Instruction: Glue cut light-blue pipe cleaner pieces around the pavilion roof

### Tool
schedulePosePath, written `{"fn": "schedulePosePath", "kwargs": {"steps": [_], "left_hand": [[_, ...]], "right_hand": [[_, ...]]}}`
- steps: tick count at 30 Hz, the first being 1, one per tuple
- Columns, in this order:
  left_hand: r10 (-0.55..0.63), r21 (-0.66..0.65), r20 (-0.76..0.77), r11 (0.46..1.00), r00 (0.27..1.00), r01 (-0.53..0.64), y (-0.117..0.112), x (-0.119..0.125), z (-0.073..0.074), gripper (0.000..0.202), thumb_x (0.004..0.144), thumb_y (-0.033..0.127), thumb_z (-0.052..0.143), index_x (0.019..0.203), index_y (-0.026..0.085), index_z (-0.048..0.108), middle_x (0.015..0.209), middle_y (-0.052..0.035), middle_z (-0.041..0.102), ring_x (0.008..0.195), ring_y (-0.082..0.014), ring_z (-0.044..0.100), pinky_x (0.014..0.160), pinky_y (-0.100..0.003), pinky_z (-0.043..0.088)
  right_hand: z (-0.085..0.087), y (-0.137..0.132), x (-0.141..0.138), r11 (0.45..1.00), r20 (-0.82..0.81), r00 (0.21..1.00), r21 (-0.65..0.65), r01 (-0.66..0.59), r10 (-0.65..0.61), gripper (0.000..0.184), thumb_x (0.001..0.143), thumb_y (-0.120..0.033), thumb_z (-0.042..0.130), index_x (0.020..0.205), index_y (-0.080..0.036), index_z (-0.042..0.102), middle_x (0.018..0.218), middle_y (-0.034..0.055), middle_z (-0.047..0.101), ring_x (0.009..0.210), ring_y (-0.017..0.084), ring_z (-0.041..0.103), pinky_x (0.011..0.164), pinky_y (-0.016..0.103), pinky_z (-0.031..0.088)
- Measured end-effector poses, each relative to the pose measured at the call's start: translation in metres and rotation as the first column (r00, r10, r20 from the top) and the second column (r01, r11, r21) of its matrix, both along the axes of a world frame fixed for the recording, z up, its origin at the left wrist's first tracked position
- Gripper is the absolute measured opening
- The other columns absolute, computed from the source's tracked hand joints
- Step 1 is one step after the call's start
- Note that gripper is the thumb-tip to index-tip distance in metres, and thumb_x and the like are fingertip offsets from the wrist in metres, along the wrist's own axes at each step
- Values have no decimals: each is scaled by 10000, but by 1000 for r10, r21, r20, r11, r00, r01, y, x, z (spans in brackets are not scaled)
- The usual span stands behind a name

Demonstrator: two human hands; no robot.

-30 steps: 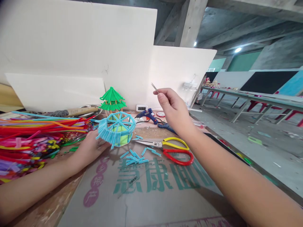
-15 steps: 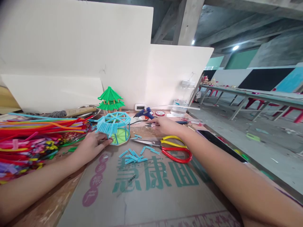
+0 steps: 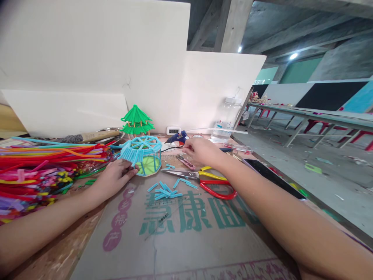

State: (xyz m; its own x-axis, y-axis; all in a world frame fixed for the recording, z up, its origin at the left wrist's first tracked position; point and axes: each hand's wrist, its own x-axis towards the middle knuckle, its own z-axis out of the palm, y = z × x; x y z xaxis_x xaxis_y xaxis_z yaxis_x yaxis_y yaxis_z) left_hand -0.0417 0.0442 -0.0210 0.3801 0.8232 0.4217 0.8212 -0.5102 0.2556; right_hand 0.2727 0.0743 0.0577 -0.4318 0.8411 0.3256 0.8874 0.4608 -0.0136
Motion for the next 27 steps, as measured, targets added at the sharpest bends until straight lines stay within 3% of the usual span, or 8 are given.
{"fn": "schedulePosePath", "kwargs": {"steps": [5, 10, 14, 17, 22, 27], "left_hand": [[0, 2, -3, 1000, 1000, 0, -1, 1, 0, 284, 943, 358, 446, 795, 183, 613, 878, -68, 647, 892, -240, 570, 760, -351, 394], [20, 15, -10, 1000, 1000, -20, -1, 2, -1, 286, 942, 362, 442, 808, 184, 620, 895, -73, 647, 890, -249, 582, 765, -361, 402], [45, 22, -29, 999, 999, -44, -1, 4, -3, 291, 950, 373, 422, 863, 182, 624, 954, -86, 640, 942, -270, 578, 807, -386, 413], [55, 14, -55, 998, 997, -54, -1, 4, -3, 300, 957, 378, 407, 875, 178, 615, 959, -91, 633, 953, -280, 574, 813, -400, 414], [53, 21, -64, 998, 997, -51, -1, 4, -2, 282, 955, 369, 419, 861, 183, 609, 954, -87, 636, 948, -277, 579, 798, -389, 417], [35, 10, -50, 999, 998, -35, 0, 3, -3, 289, 959, 378, 412, 861, 180, 599, 953, -89, 633, 943, -273, 574, 801, -389, 417]], "right_hand": [[4, 1, 6, 999, -19, 1000, 33, -12, 13, 273, 918, -385, 479, 859, -212, 682, 795, 53, 694, 654, 174, 565, 582, 274, 328], [-8, 19, 19, 998, -109, 992, -5, 68, -68, 348, 910, -348, 506, 1198, -191, 624, 1128, 105, 687, 896, 218, 628, 750, 303, 439], [-21, 43, 21, 982, -188, 964, -61, 178, -186, 475, 913, -316, 510, 1341, -110, 510, 1316, 171, 595, 1096, 240, 605, 911, 325, 440], [-26, 63, 14, 972, -192, 956, -123, 202, -223, 514, 875, -338, 583, 1329, -105, 521, 1309, 178, 603, 1144, 249, 593, 934, 315, 437], [-29, 89, -2, 937, -213, 927, -233, 259, -309, 459, 805, -406, 666, 1173, -135, 623, 1107, 138, 711, 926, 240, 674, 764, 288, 485], [-33, 93, -15, 937, -309, 895, -236, 256, -323, 319, 811, -287, 640, 1067, -97, 642, 1051, 157, 720, 904, 248, 673, 712, 281, 478]]}}
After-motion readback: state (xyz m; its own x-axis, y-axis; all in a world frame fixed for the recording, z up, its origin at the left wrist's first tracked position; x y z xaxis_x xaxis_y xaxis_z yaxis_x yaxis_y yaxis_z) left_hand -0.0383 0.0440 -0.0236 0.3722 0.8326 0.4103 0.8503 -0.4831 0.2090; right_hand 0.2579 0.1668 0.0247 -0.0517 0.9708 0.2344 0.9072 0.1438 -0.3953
